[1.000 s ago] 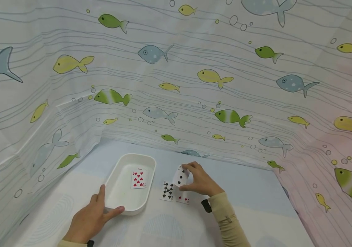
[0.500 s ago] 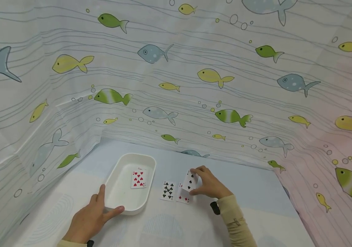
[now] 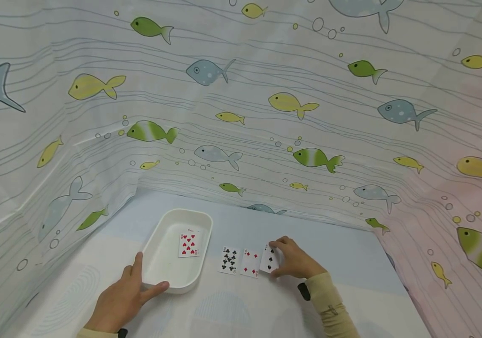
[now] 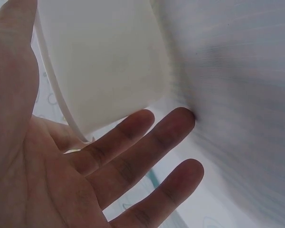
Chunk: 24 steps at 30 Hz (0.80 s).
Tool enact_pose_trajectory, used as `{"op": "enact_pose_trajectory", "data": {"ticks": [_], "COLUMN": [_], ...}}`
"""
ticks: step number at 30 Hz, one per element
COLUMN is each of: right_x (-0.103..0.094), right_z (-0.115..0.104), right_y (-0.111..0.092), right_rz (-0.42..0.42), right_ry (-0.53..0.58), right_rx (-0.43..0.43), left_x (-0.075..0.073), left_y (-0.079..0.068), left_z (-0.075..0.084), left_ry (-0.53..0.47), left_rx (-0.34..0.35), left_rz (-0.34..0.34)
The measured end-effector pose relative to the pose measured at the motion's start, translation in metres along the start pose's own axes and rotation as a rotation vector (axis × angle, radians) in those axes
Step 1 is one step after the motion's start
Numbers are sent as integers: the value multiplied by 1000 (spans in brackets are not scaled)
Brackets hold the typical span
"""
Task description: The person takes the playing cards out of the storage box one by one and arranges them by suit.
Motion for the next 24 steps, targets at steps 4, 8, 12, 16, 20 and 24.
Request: {"op": "enact_pose_trajectory", "data": {"ticks": [4,8,12,16,20,24], "right_x": [1,2,4,9,14,15], "right_z": [2,1,0,2,7,8], "right_y": [-3,-5,-6,-5,-4,-4], "right_rz": [-34,-67,-94,-116,-129,-139], "right_ry": [6,1,-7,-16,-41,-58], "right_rx": [3,7,16,16,25,34], "left_x": [0,1,2,3,1,1], "left_y": [1,1,2,2,1,1], "left_z": [-1,-1,-1,-2,-1,-1], "left_ry": [3,-4,-8,-5,-7,-13], "left_rx": [-6,-6,-14,-12,-6,-15], "left_rz": [-11,-11,-21,-15,-6,-20]}}
Point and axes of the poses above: each hand's wrist, its own y-axis towards the middle knuckle, its own x-axis out of the palm, z = x × y, the point moved 1 cm from there along y, towards the middle knuckle, and after that the axes turned 7 degrees about z, right-handed, at the moved point
